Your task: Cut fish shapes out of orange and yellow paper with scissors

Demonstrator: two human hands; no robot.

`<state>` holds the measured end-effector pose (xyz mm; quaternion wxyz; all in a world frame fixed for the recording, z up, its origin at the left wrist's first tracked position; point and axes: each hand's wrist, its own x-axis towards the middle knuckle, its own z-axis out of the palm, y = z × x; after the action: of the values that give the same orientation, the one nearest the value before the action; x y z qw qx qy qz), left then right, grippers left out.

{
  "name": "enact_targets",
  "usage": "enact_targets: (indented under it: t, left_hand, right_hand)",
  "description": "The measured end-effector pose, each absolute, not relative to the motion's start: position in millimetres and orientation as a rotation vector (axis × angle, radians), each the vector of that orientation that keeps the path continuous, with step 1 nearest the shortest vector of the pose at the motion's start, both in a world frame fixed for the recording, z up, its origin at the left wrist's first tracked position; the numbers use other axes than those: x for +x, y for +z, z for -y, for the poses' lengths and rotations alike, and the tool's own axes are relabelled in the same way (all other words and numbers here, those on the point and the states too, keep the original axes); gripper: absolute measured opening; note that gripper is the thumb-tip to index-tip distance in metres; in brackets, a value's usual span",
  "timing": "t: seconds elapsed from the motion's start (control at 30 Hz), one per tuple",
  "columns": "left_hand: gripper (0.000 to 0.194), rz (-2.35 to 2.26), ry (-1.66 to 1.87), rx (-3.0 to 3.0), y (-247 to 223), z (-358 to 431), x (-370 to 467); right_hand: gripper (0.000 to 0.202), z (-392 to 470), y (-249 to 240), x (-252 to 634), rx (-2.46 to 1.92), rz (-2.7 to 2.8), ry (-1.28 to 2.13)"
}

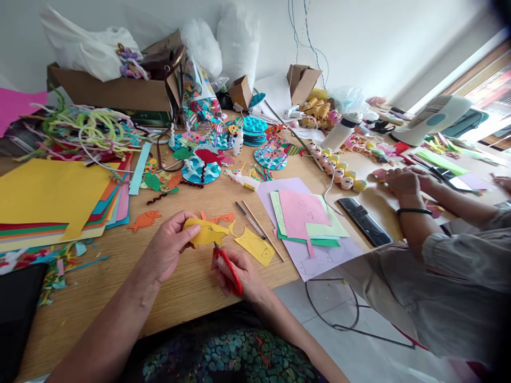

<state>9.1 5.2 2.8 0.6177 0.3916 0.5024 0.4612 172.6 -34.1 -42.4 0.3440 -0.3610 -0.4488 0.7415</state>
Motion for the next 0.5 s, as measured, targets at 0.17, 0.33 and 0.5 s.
enact_targets:
  t: [0.17,0.33,0.5]
  left_hand:
    - [0.024,-1.153,1.048,0.896,2.2,-2.0,8.3]
    - [0.023,-1.136,0.997,0.914,-0.5,1.9,12.8]
    - [0.025,-1.168,0.939,0.941,-2.6,4.0,17.0]
  right_hand:
    - [0.047,33.4,-48.6,173.4,-0.864,1.134,1.935]
    - [0.048,34.6,-49.0,171.6,-0.883,1.099,1.928]
    - [0.044,34.8,-50.3,169.6,-0.877,1.095,1.937]
